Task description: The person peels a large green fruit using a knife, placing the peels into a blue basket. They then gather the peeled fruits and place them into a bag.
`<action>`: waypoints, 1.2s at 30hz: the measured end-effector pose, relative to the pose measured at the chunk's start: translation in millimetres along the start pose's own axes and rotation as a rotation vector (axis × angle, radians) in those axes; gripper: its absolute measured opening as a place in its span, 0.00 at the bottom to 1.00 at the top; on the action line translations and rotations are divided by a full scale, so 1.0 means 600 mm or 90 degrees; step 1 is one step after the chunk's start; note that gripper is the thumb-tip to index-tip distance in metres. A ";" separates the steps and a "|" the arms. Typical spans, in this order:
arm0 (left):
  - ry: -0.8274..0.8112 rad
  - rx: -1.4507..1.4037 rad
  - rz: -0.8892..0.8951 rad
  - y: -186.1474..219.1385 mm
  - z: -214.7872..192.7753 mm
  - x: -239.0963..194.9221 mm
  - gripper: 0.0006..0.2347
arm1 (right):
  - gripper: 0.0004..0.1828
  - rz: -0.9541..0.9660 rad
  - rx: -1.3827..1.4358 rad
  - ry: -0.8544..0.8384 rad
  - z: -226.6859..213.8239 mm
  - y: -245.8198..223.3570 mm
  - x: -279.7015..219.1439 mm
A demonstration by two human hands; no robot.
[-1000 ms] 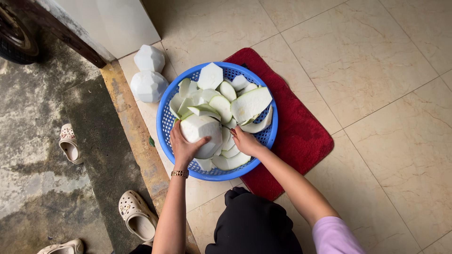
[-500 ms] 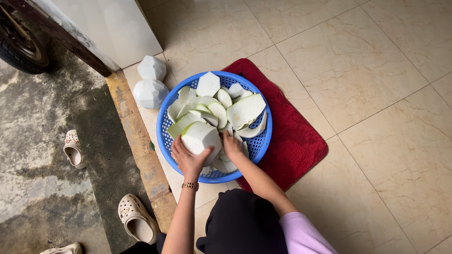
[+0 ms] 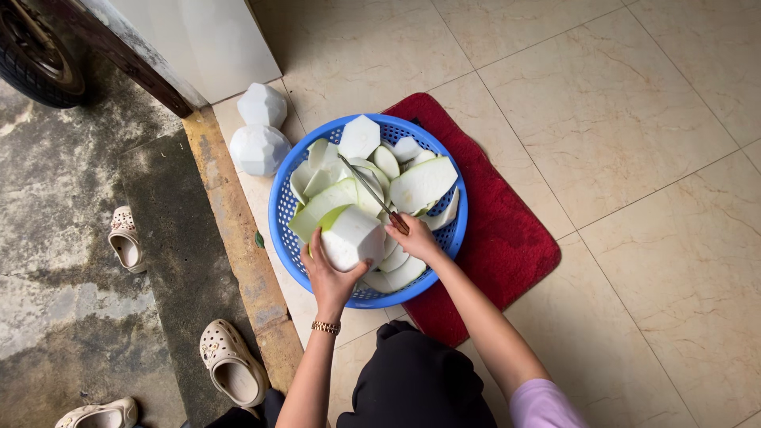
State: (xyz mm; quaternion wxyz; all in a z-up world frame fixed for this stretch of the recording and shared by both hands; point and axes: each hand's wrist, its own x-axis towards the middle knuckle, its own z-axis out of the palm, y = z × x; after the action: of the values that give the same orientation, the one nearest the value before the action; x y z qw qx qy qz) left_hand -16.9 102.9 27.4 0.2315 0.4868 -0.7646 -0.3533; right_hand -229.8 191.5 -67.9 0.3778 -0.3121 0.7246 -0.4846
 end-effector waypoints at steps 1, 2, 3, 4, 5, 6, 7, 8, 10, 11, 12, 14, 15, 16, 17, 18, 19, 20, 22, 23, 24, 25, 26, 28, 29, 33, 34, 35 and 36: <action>-0.007 -0.001 0.002 0.007 0.002 0.007 0.52 | 0.15 -0.085 -0.013 0.031 0.008 -0.001 0.016; -0.011 0.003 0.017 0.012 -0.002 0.021 0.52 | 0.16 -0.173 -0.026 0.059 0.020 -0.002 0.033; -0.015 0.007 0.032 0.016 -0.010 0.037 0.52 | 0.16 -0.088 0.053 0.039 0.029 0.001 0.045; -0.023 0.008 0.042 0.019 -0.015 0.038 0.51 | 0.17 0.004 0.127 0.017 0.038 0.014 0.038; -0.055 -0.001 0.057 0.019 -0.026 0.045 0.51 | 0.18 0.097 0.201 -0.004 0.047 0.028 0.030; -0.087 -0.014 0.075 0.020 -0.038 0.065 0.51 | 0.18 0.071 0.237 -0.004 0.052 0.039 0.026; -0.118 -0.026 0.094 0.021 -0.049 0.087 0.51 | 0.18 0.046 0.273 -0.004 0.063 0.049 0.018; -0.161 0.048 0.167 0.021 -0.061 0.103 0.51 | 0.18 0.025 0.310 -0.006 0.077 0.058 0.004; -0.245 0.200 0.315 0.025 -0.080 0.140 0.52 | 0.19 0.096 0.349 0.004 0.106 0.059 -0.015; -0.279 0.265 0.288 0.031 -0.079 0.154 0.54 | 0.20 0.128 0.370 0.009 0.113 0.052 -0.013; -0.312 0.331 0.253 0.036 -0.077 0.157 0.57 | 0.20 0.170 0.325 0.018 0.117 0.041 -0.015; -0.291 0.367 0.173 0.038 -0.065 0.139 0.62 | 0.21 0.258 0.234 0.034 0.117 0.016 -0.034; -0.236 0.338 0.128 0.036 -0.057 0.123 0.64 | 0.20 0.185 0.082 0.051 0.110 0.002 -0.046; -0.182 0.307 0.088 0.035 -0.045 0.111 0.67 | 0.19 0.109 -0.071 0.071 0.092 -0.012 -0.057; -0.145 0.279 0.094 0.033 -0.036 0.095 0.67 | 0.18 0.030 -0.222 0.089 0.079 -0.029 -0.075; -0.099 0.247 0.111 0.036 -0.026 0.099 0.66 | 0.20 -0.064 -0.275 0.130 0.063 -0.053 -0.080; -0.054 0.215 0.127 0.038 -0.019 0.105 0.65 | 0.23 -0.159 -0.327 0.171 0.052 -0.075 -0.100; -0.062 0.212 0.108 0.039 -0.014 0.114 0.65 | 0.26 -0.253 -0.379 0.212 0.045 -0.094 -0.120; -0.085 0.210 0.061 0.032 -0.005 0.125 0.66 | 0.27 -0.147 -0.484 0.123 0.041 -0.120 -0.161; -0.094 0.207 0.052 0.027 0.000 0.129 0.66 | 0.28 -0.088 -0.535 0.074 0.043 -0.126 -0.182; -0.101 0.206 0.042 0.023 0.005 0.138 0.66 | 0.27 -0.074 -0.547 0.069 0.048 -0.132 -0.195; -0.108 0.205 0.032 0.020 0.010 0.146 0.66 | 0.26 -0.061 -0.560 0.063 0.052 -0.136 -0.205; -0.121 0.206 0.015 0.019 0.015 0.153 0.66 | 0.25 -0.048 -0.571 0.058 0.055 -0.138 -0.207; -0.143 0.208 -0.018 0.017 0.020 0.159 0.66 | 0.24 -0.044 -0.562 0.047 0.060 -0.139 -0.209; -0.144 0.210 -0.024 0.017 0.021 0.156 0.66 | 0.24 -0.042 -0.557 0.043 0.062 -0.138 -0.210; -0.124 0.205 -0.014 0.020 0.015 0.160 0.63 | 0.20 -0.052 -0.610 0.033 0.067 -0.117 -0.199; -0.122 0.201 -0.010 0.017 0.015 0.153 0.61 | 0.18 -0.045 -0.629 0.029 0.071 -0.105 -0.202; -0.127 0.198 -0.014 0.014 0.016 0.148 0.61 | 0.16 -0.038 -0.648 0.026 0.072 -0.093 -0.201; -0.128 0.195 -0.015 0.013 0.017 0.151 0.60 | 0.16 -0.039 -0.674 0.024 0.075 -0.084 -0.186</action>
State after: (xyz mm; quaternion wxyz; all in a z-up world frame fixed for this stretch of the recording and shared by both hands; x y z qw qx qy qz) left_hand -66.8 26.0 27.8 0.0727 0.4872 -0.8232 -0.2824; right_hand -129.2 244.8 -4.3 0.1411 -0.4726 0.8672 -0.0690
